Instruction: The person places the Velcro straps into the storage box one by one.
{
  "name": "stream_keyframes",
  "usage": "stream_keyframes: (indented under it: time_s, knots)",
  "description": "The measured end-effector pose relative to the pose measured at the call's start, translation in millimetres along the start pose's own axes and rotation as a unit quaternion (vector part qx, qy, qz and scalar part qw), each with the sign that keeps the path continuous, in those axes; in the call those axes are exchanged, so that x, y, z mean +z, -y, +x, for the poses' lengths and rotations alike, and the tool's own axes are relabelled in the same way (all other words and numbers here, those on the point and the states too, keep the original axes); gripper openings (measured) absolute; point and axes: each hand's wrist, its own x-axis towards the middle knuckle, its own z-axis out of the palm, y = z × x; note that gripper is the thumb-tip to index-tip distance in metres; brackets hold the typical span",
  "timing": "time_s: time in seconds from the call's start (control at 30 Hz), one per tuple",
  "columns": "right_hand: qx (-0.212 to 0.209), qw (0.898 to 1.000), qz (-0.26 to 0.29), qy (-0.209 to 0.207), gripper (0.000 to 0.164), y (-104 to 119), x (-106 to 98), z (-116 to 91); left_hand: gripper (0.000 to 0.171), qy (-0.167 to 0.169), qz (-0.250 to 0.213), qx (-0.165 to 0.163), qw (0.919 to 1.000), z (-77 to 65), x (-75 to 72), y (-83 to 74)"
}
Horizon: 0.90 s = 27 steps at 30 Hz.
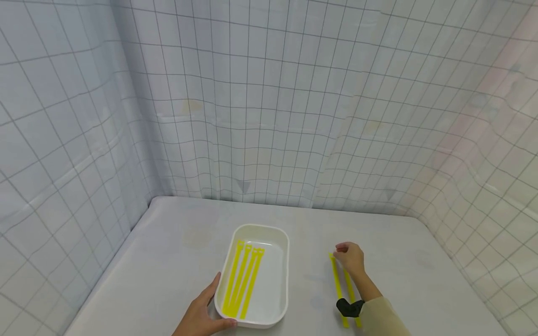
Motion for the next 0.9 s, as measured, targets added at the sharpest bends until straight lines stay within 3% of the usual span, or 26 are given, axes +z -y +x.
stream_keyframes:
  time_s: [0.3, 0.57, 0.9]
  knots:
    - [0.004, 1.000, -0.025, 0.008, 0.020, -8.1, 9.4, 3.7, 0.115, 0.005, -0.006, 0.019, 0.9998, -1.5, -0.8, 1.5]
    - [0.011, 1.000, -0.003, 0.014, 0.023, -4.9, 9.5, 4.3, 0.113, 0.005, -0.013, 0.022, 0.9997, -1.4, -0.6, 1.1]
    - [0.036, 0.998, -0.028, 0.034, 0.014, -3.5, 10.3, 7.4, 0.112, 0.004, -0.018, 0.018, 0.9997, -1.8, 0.0, -0.1]
